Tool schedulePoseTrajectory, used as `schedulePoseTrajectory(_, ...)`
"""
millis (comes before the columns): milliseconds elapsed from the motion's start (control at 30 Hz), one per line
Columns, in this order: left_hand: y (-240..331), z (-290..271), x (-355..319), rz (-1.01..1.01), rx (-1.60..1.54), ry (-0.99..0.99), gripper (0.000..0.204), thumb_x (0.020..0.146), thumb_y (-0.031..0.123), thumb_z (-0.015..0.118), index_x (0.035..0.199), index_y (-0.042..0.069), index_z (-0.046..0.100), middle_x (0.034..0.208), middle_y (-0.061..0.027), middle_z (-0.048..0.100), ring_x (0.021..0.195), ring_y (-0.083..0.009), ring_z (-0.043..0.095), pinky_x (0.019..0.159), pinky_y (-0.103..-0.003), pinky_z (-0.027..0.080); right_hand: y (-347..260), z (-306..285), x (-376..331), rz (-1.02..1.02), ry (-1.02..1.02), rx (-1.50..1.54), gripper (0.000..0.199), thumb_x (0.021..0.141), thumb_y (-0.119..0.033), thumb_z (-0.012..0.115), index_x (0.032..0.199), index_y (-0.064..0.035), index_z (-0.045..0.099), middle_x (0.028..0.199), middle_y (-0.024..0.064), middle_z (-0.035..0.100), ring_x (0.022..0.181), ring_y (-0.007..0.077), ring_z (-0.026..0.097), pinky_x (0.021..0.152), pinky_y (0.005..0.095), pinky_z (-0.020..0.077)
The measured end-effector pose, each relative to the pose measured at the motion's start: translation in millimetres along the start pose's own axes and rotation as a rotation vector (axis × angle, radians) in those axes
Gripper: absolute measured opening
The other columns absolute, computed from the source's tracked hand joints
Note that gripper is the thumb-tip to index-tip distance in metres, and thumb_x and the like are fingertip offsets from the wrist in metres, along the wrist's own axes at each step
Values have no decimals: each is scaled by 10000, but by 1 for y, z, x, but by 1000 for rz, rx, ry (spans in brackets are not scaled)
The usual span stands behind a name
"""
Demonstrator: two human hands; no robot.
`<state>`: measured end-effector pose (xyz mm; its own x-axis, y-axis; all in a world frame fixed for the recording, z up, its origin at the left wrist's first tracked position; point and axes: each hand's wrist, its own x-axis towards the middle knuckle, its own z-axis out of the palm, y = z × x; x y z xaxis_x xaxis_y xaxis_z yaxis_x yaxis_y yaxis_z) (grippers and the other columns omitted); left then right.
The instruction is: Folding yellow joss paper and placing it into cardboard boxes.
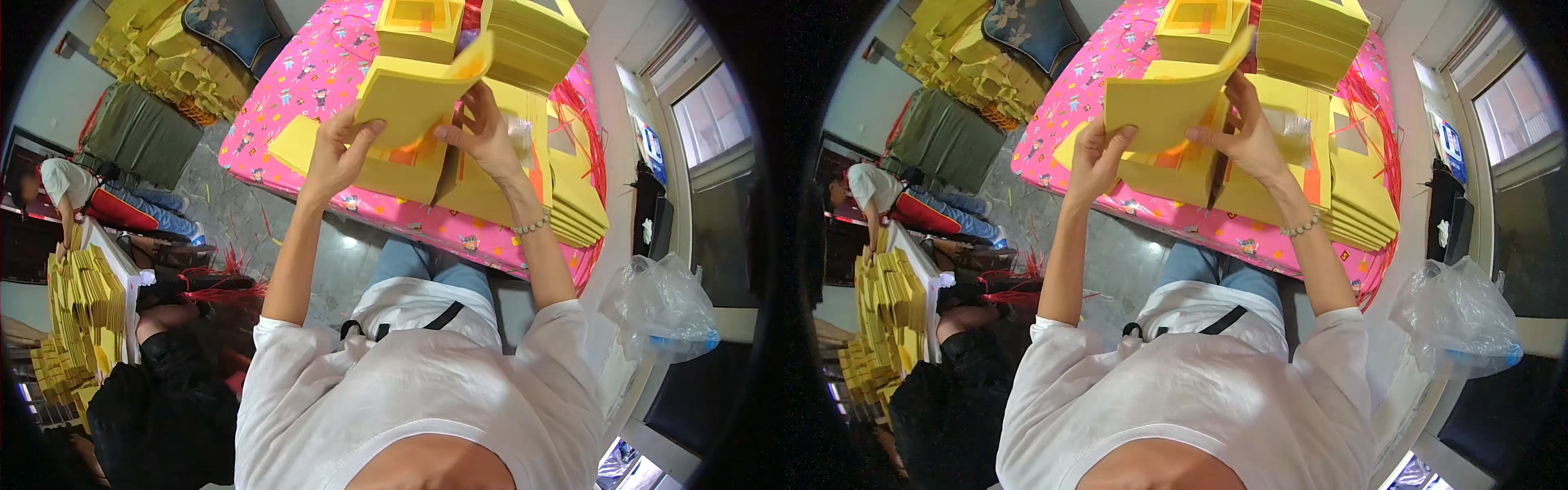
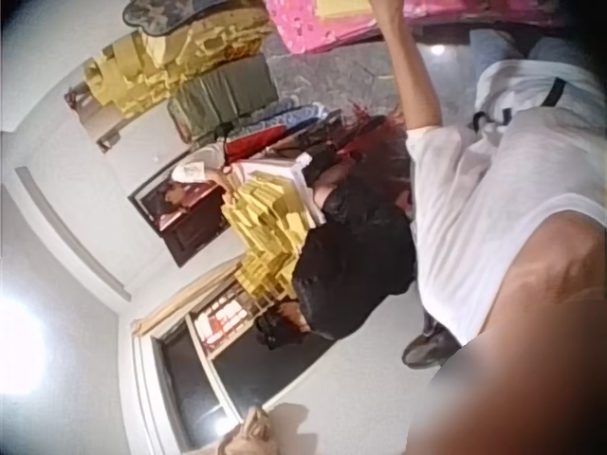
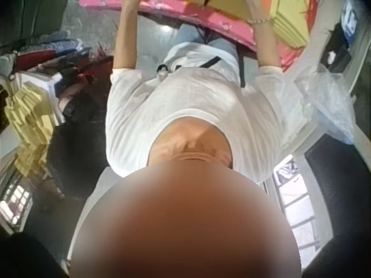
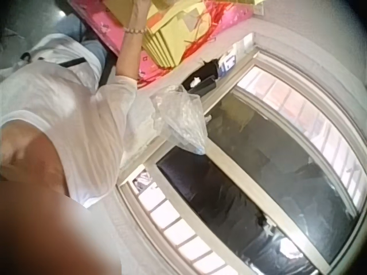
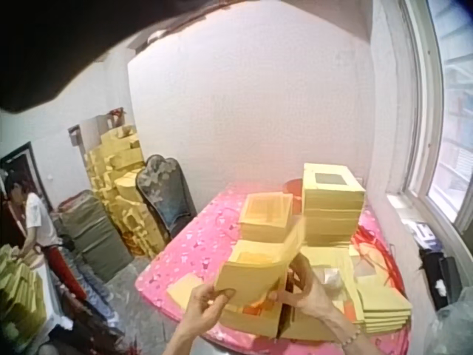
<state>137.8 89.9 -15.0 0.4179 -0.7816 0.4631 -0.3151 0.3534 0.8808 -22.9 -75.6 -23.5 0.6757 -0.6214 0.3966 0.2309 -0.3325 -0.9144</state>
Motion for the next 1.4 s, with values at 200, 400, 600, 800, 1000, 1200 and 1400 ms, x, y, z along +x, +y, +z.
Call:
schedulePoseTrajectory(200,-7,9,4,-116,-209,-139,298,918,79,552,1201,-12,529,1109,-40,601,1055,-98,528,903,-271,427,-14,9,-5,44,-239,234,732,726,-60,773,1333,-24,365,1270,69,501,1186,178,470,989,332,398)
schedulePoseTrajectory(400,-15,28,21,197,107,78,448,887,73,584,1296,2,416,1204,-82,532,1135,-154,492,965,-308,389,-21,6,-5,113,-243,57,671,751,-166,774,1293,-4,413,1170,76,568,1077,166,541,914,300,463)
schedulePoseTrajectory(600,-21,27,23,25,-96,-26,411,876,65,595,1250,-11,444,1144,-79,555,1095,-148,514,954,-300,397,-15,11,-5,64,-164,146,637,750,-187,774,1268,-4,451,1152,92,576,1059,168,549,906,301,463)
schedulePoseTrajectory(800,-18,34,30,-22,-118,11,370,868,82,618,1202,-16,492,1061,-65,597,1022,-134,551,909,-281,425,-4,2,2,44,-107,-30,639,742,-189,777,1266,-10,459,1121,88,600,989,166,586,870,307,487)
schedulePoseTrajectory(1000,3,35,42,-207,-173,-66,365,895,163,601,1200,-17,509,1078,-67,608,993,-106,564,870,-258,441,-19,-10,7,103,-111,152,543,789,-175,736,1223,27,481,1124,97,602,997,164,590,872,305,487)
schedulePoseTrajectory(1200,9,32,52,-432,-284,-159,440,928,291,555,1236,-18,502,1092,-55,613,981,-95,576,848,-244,455,-23,-24,5,392,-137,261,537,801,-189,722,1219,43,477,1128,106,600,1034,162,580,906,290,473)
schedulePoseTrajectory(1400,11,39,54,-495,-295,-185,443,926,283,560,1240,-23,501,1105,-59,608,969,-108,587,832,-248,473,-16,-31,0,509,-136,416,541,836,-227,690,1238,53,460,1159,105,583,1039,154,581,887,279,484)
